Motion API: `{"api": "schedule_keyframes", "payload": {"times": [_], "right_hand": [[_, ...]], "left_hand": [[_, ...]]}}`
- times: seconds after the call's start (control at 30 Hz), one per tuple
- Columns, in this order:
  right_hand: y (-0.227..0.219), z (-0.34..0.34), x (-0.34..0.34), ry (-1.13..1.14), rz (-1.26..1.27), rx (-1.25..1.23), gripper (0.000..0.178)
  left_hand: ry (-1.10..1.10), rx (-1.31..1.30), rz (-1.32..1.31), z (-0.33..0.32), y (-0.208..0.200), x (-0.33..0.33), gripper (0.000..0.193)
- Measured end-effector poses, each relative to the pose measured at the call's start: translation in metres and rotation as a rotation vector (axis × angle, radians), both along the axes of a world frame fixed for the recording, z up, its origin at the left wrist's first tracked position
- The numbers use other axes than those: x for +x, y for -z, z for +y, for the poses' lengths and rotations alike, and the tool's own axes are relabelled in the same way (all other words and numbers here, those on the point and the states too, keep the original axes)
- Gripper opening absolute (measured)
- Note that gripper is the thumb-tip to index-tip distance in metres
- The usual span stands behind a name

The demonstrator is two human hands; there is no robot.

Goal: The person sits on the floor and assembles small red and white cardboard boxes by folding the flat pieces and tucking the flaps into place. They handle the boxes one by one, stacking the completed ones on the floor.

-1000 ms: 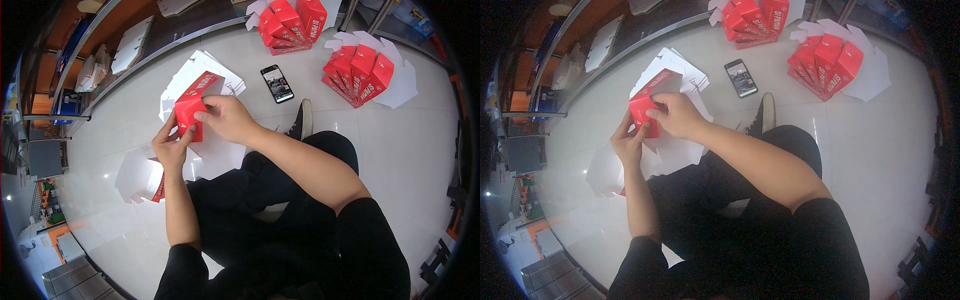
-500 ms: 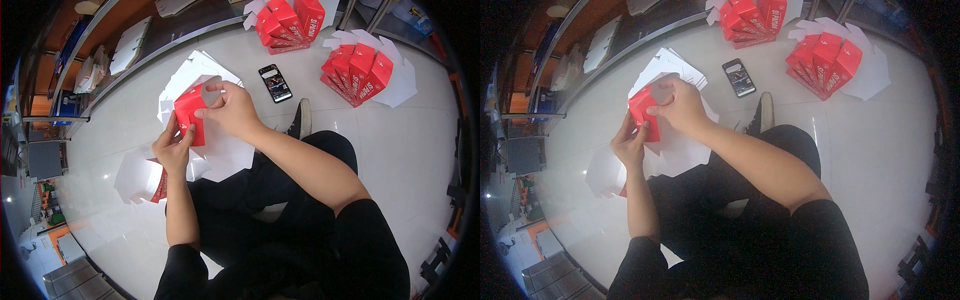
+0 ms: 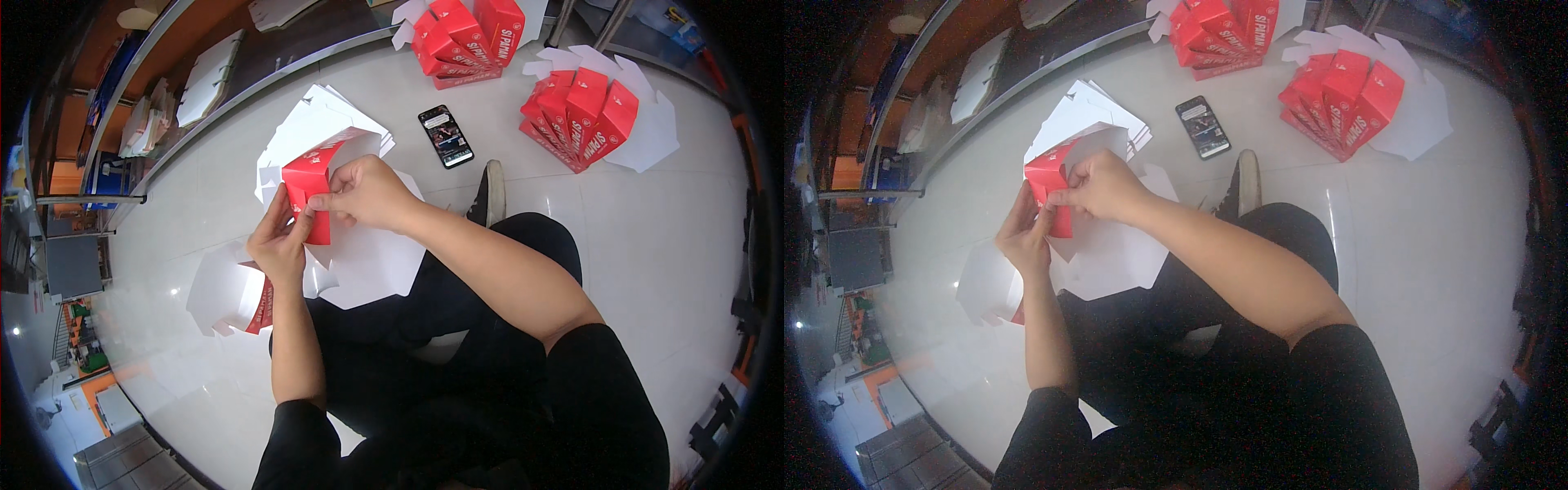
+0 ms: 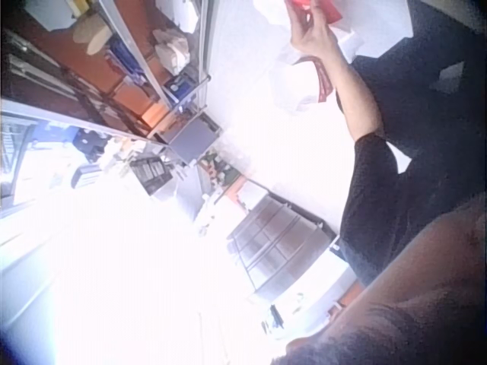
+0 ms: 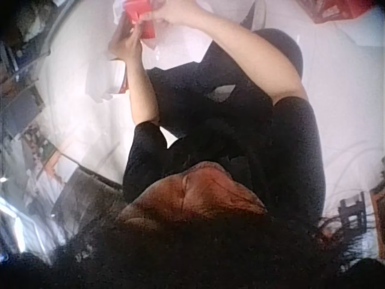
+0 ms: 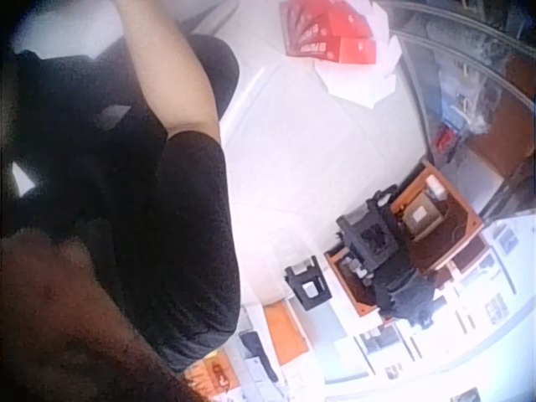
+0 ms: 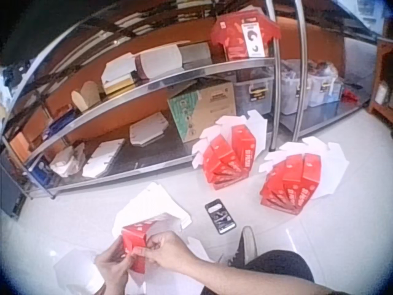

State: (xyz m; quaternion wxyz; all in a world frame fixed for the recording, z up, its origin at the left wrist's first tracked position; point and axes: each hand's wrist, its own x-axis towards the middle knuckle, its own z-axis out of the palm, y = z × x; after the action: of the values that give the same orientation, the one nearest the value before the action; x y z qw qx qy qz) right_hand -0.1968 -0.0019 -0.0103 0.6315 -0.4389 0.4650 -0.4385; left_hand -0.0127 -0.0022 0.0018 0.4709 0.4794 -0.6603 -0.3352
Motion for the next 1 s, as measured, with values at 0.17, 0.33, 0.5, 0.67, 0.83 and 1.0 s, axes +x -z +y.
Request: {"api": "schedule_keyframes", "payload": {"times": [0.17, 0.33, 0.5, 0.67, 0.83, 1.0], "right_hand": [[0.002, 0.000, -0.003, 0.015, 0.135, -0.302, 0.032], [0.008, 0.004, 0.005, -0.109, 0.252, -0.362, 0.038], [0.003, 0.007, 0.009, -0.120, 0.277, -0.260, 0.055], [0.003, 0.015, 0.007, -0.267, 0.531, -0.497, 0.050], [0.003, 0.015, 0.013, -0.104, 0.486, -0.369, 0.021], [0.014, 0.008, 0.014, 0.120, 0.396, -0.350, 0.018]], "left_hand": [[0.219, 0.109, 0.012, 0.002, -0.025, -0.005, 0.078], [0.357, 0.301, -0.145, -0.001, -0.031, 0.011, 0.082], [0.271, 0.170, -0.104, -0.021, -0.010, 0.042, 0.075], [0.059, 0.337, 0.137, -0.020, -0.020, 0.032, 0.071], [0.068, 0.256, 0.214, -0.021, -0.014, 0.032, 0.072], [0.066, 0.124, -0.004, -0.017, -0.013, 0.024, 0.068]]}}
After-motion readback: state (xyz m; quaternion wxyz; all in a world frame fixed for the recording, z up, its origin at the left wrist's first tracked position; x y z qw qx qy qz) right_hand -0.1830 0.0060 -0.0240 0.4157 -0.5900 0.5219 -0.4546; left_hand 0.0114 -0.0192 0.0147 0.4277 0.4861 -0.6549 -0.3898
